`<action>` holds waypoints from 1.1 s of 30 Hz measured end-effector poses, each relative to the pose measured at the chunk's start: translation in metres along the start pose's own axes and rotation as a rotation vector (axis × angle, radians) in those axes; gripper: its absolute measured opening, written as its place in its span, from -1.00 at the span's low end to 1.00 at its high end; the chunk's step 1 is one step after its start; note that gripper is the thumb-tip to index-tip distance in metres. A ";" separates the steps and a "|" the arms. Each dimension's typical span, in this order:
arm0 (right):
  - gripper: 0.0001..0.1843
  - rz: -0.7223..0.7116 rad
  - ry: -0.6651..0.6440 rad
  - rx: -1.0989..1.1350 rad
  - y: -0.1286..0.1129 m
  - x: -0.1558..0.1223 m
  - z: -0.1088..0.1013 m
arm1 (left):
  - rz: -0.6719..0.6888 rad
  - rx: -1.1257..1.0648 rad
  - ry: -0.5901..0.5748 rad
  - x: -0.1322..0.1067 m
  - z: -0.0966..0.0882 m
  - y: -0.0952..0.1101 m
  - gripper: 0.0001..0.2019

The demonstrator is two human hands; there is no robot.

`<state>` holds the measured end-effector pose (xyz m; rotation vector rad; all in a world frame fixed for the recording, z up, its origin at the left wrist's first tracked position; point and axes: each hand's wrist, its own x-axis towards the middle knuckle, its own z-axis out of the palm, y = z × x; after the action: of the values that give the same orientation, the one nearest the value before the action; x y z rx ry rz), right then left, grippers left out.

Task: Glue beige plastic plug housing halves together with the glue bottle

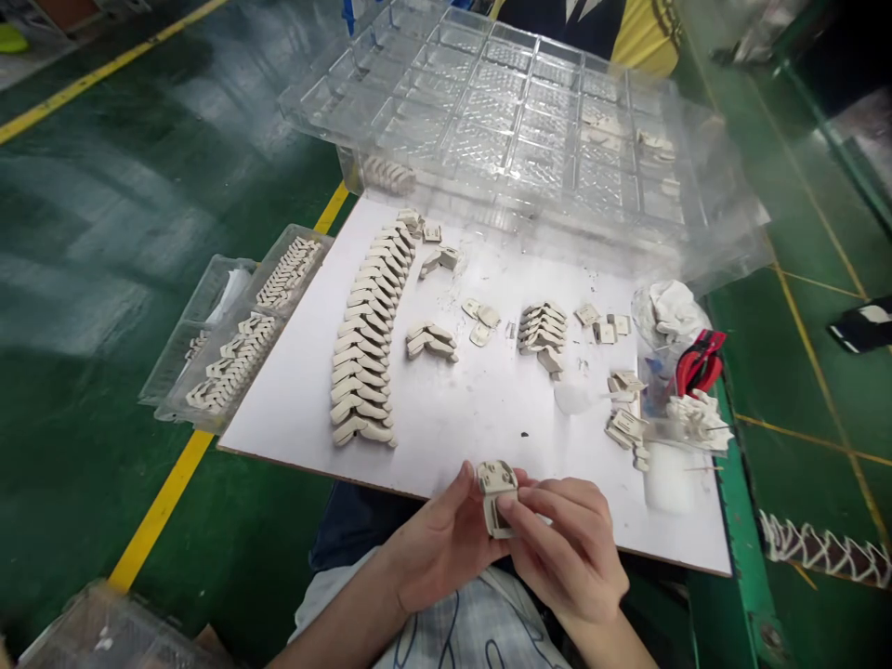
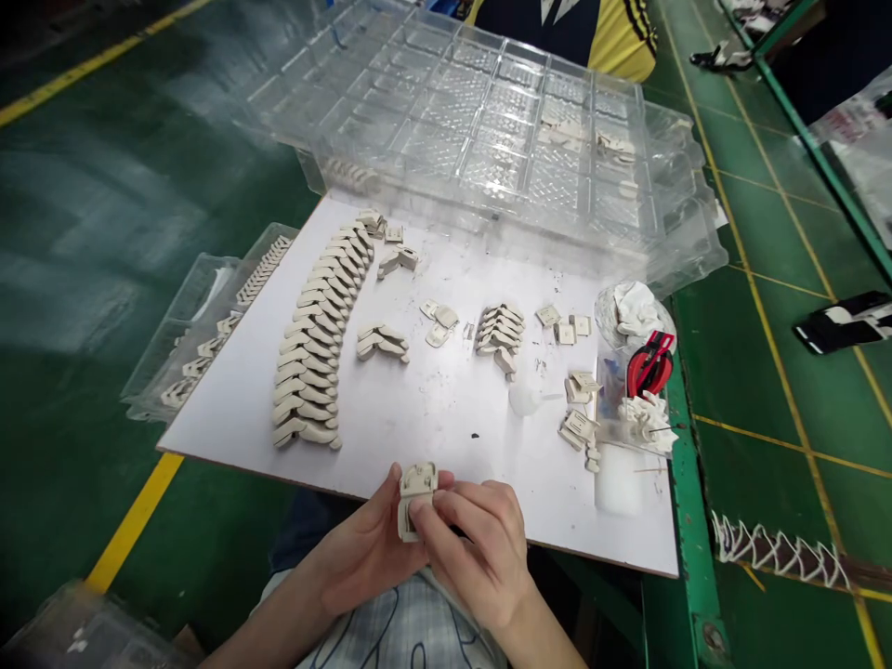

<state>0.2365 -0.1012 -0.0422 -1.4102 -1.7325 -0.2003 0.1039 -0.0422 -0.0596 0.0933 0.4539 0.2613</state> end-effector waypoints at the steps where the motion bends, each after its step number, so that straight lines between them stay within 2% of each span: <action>1: -0.53 -0.004 -0.006 0.000 -0.001 -0.001 0.001 | 0.027 0.007 0.027 0.000 -0.001 0.000 -0.48; 3: -0.57 -0.005 -0.030 -0.018 0.000 -0.004 0.000 | 0.107 0.036 0.112 0.000 -0.004 0.003 -0.49; 5: -0.58 0.075 -0.026 -0.043 0.008 -0.006 -0.005 | 0.207 0.082 0.196 0.000 -0.009 0.008 -0.49; 6: -0.59 0.167 0.028 -0.044 0.015 -0.007 -0.008 | 0.251 0.108 0.225 0.000 -0.012 0.009 -0.49; 9: -0.55 0.560 0.203 -0.048 0.045 -0.009 -0.015 | 0.300 0.191 0.248 -0.001 -0.015 0.012 -0.48; 10: -0.56 0.660 0.188 -0.073 0.056 -0.008 -0.015 | 0.295 0.217 0.243 -0.001 -0.014 0.012 -0.47; 12: -0.70 0.760 0.059 -0.142 0.071 -0.003 -0.014 | 0.290 0.247 0.241 -0.001 -0.009 0.011 -0.47; 14: -0.73 0.801 0.020 -0.100 0.077 0.005 -0.012 | 0.291 0.227 0.239 0.000 -0.004 0.012 -0.48; 17: -0.72 0.850 0.176 0.234 0.070 0.020 -0.015 | 0.286 0.157 0.228 0.002 0.000 0.013 -0.51; 18: -0.70 0.865 0.189 0.365 0.067 0.025 -0.018 | 0.281 0.148 0.222 0.002 0.000 0.013 -0.52; 21: -0.66 0.919 0.061 0.615 0.062 0.035 -0.027 | 0.286 0.161 0.215 0.004 -0.002 0.013 -0.54; 24: -0.58 0.929 0.017 0.625 0.067 0.041 -0.032 | 0.303 0.156 0.190 0.006 -0.003 0.012 -0.55; 28: -0.57 0.936 0.092 0.716 0.073 0.056 -0.027 | 0.305 0.124 0.155 0.008 -0.005 0.011 -0.53; 33: -0.66 0.985 0.205 0.970 0.060 0.082 -0.011 | 0.296 0.081 0.139 0.007 -0.005 0.010 -0.49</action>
<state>0.2952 -0.0276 -0.0015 -1.2256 -0.6068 0.8786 0.1056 -0.0302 -0.0661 0.2234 0.5894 0.5424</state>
